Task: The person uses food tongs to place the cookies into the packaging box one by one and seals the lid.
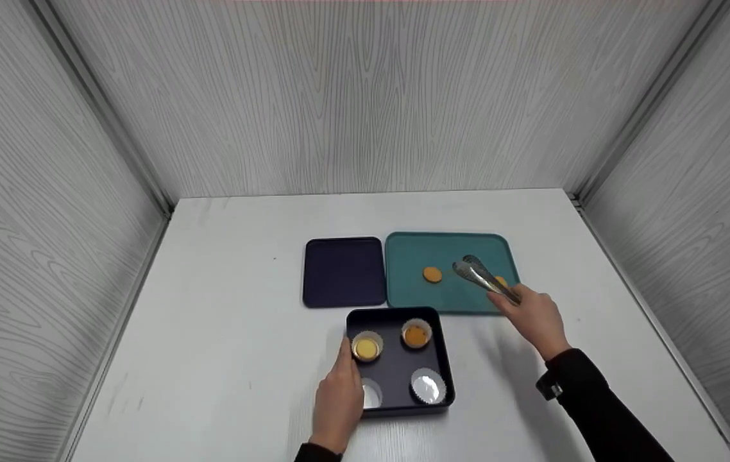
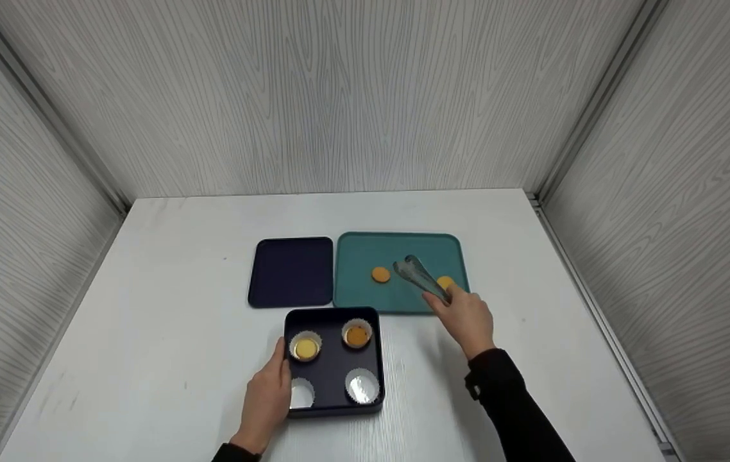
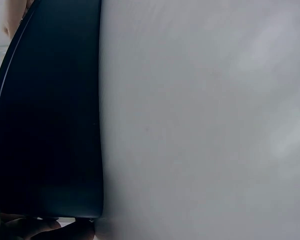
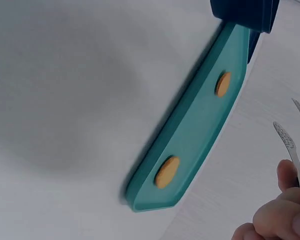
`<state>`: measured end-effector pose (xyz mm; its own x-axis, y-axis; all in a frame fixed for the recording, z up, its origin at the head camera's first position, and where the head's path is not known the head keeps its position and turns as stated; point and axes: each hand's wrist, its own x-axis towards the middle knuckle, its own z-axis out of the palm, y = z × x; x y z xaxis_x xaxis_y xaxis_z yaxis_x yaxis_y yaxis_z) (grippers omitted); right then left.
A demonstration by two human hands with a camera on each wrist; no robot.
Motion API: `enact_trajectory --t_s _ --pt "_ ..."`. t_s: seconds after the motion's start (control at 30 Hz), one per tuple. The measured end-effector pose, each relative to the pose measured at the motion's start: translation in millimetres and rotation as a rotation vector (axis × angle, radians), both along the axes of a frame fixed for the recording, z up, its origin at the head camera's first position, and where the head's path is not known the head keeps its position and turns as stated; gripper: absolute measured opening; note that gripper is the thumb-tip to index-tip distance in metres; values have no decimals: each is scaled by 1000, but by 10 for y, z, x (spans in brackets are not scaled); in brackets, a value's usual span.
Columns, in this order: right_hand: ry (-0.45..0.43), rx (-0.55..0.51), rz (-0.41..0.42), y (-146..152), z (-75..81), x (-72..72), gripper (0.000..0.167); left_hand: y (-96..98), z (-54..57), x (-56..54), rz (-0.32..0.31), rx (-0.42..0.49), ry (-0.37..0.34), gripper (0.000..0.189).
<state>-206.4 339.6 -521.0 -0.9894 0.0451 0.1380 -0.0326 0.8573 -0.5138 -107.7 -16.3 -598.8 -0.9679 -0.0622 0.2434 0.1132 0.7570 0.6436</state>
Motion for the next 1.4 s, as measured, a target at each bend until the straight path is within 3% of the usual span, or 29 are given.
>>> enact_trajectory --t_s 0.23,0.5,1.0,1.4 --pt "-27 -5 -103 313 -109 -38 55 0 0 0 7 0 -3 46" --pt "-112 -2 -153 506 -213 -49 57 -2 -2 1 11 14 -3 47" --pt "-179 6 -158 606 -349 -57 57 -8 -12 11 0 16 1 47" --pt "-126 73 -140 596 -332 -27 53 0 -2 12 0 2 -8 48"
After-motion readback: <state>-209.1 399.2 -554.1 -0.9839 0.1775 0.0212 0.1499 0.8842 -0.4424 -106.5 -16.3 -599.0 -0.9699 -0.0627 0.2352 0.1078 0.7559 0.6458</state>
